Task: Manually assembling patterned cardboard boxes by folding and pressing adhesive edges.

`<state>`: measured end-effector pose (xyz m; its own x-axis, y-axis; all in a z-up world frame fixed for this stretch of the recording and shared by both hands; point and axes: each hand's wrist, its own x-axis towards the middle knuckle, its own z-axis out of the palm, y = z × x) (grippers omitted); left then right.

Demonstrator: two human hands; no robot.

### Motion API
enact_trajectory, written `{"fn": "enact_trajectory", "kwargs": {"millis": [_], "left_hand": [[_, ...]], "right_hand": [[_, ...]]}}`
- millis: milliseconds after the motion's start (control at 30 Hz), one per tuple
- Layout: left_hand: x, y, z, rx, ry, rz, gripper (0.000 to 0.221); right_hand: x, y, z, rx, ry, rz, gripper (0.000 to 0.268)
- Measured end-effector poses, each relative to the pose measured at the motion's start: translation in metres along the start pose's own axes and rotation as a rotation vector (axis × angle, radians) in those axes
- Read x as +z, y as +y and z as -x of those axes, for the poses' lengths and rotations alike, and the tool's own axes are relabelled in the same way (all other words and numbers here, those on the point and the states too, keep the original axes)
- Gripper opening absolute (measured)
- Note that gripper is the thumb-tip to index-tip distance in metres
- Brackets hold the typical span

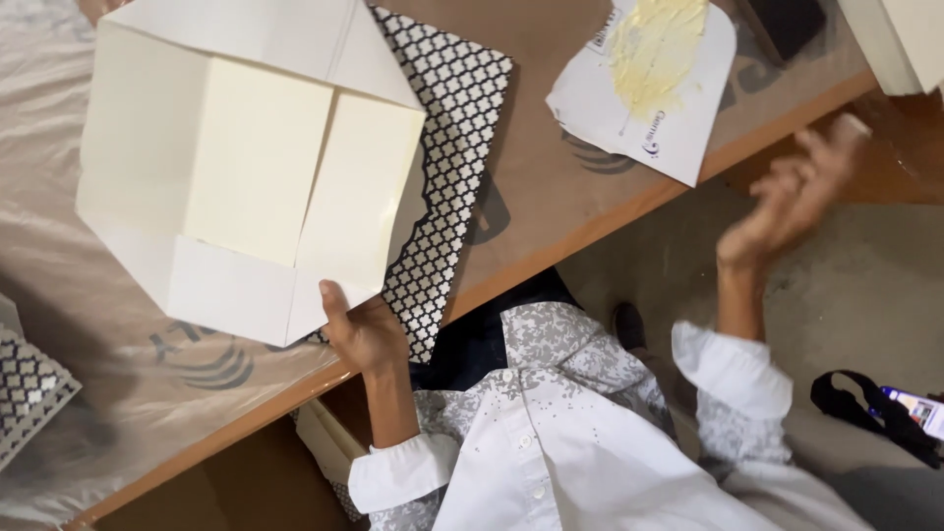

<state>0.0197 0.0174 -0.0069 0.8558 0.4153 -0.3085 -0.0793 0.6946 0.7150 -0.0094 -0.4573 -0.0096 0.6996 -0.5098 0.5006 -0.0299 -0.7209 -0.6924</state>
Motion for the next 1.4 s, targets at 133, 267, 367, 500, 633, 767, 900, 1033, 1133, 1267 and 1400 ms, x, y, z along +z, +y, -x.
{"fn": "enact_trajectory", "kwargs": {"millis": [133, 267, 367, 500, 633, 767, 900, 1033, 1133, 1267, 1400], "left_hand": [[0.017, 0.007, 0.000, 0.015, -0.037, 0.009, 0.049], [0.007, 0.004, -0.001, 0.021, -0.027, 0.031, 0.051], [0.004, 0.001, -0.002, 0.024, -0.035, 0.040, 0.052], [0.008, 0.003, -0.002, 0.021, -0.003, 0.031, 0.053], [0.013, 0.005, 0.000, 0.034, -0.006, -0.002, 0.056], [-0.006, -0.005, -0.003, 0.026, 0.032, 0.025, 0.060], [0.012, 0.006, -0.002, 0.026, 0.031, 0.012, 0.063], [0.008, 0.010, -0.009, -0.017, 0.080, 0.096, 0.063], [0.001, 0.007, -0.007, -0.180, 0.124, 0.122, 0.060], [-0.003, -0.003, 0.000, -0.119, 0.055, 0.145, 0.058], [0.001, -0.006, -0.008, -0.052, 0.050, 0.126, 0.061]], "right_hand": [[0.041, -0.051, -0.056, -0.033, -0.264, 0.287, 0.054], [0.084, -0.071, -0.083, -0.142, -0.431, 0.395, 0.053], [0.102, -0.068, -0.093, -0.225, -0.421, 0.522, 0.050], [0.115, -0.051, -0.094, -0.255, -0.429, 0.507, 0.048], [0.116, -0.059, -0.091, -0.234, -0.447, 0.535, 0.046], [0.114, -0.076, -0.089, -0.147, -0.500, 0.447, 0.043], [0.115, -0.046, -0.083, -0.061, -0.364, -0.019, 0.029], [0.108, -0.097, -0.073, 0.524, -0.365, -0.737, 0.037], [0.104, -0.165, -0.041, 0.872, -0.468, -1.258, 0.041], [0.118, -0.224, 0.029, 0.508, -0.828, -0.997, 0.038], [0.139, -0.277, 0.071, 0.017, -0.919, -0.491, 0.035]]}}
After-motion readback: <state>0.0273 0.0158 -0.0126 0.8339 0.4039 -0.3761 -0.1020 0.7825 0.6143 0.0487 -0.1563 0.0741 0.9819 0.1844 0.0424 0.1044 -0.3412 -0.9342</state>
